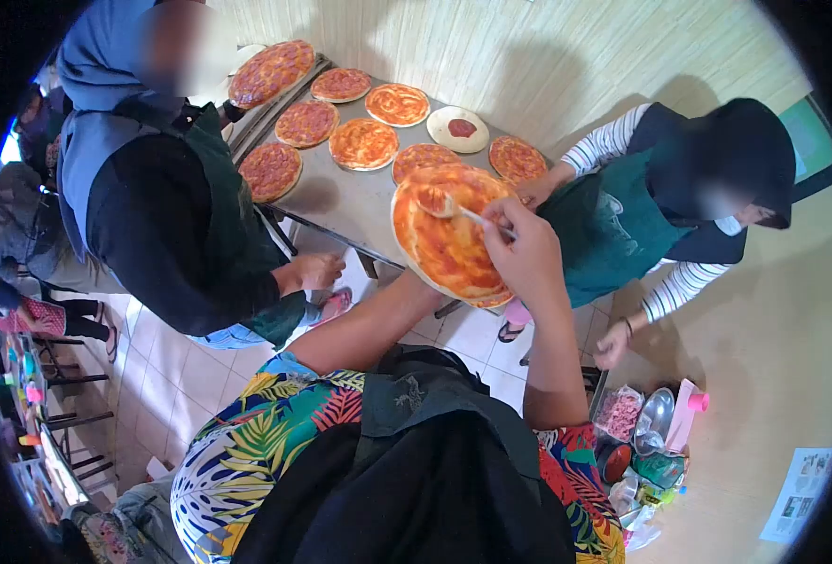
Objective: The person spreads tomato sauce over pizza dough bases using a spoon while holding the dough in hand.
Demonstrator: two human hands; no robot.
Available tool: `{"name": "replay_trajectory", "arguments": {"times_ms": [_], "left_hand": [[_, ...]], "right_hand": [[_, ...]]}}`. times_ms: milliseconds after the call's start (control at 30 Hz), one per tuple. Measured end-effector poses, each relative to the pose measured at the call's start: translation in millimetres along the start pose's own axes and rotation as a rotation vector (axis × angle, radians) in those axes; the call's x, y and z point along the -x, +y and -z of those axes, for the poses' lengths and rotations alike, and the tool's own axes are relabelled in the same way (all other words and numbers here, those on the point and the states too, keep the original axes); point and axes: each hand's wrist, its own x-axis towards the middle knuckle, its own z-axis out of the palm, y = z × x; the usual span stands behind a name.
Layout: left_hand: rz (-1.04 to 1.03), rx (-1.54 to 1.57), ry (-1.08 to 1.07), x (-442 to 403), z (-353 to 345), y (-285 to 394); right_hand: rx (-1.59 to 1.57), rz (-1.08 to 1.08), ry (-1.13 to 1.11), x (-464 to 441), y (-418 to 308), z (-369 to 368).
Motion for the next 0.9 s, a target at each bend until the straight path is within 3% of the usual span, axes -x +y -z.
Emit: {"name": "replay_trajectory", "arguments": {"times_ms": [100,200,300,367,467,533,633,733,900], "left_hand": [[0.025,0.019,0.046,5.0,-4.4,-2.9],[0.046,0.108,-0.175,7.1,8.2,-1.1],[0.069,0.241,-0.003,16.7,0.9,5.4],[0.062,0.236,-0.006,23.6,6.1,5.0],[0.059,0.165,0.015,23.7,16.5,9.4],[0.053,0.108,0.064,28.1,31.4,13.1],[0.036,0.043,0.157,34.8,43.2,17.0],[-0.03,-0.062,0.281,35.2,23.0,16.4],[0.032,-0.05,0.201,35.3,27.3,20.2]], "right_hand": [[-0.009,-0.005,-0.03,5.1,-12.2,3.0],[0.012,0.037,-0.129,21.7,-13.1,7.4],[0.012,-0.103,-0.107,25.0,8.9,14.5],[0.024,-0.151,-0.055,23.6,21.2,5.0],[0.092,-0.071,0.018,20.7,21.4,-0.8],[0.075,0.054,0.184,27.1,15.2,-1.6],[0.037,0.073,0.328,42.0,14.2,5.1],[0.2,0.229,0.225,52.6,37.6,-8.4],[0.121,0.212,0.243,56.9,45.4,-5.6]]}}
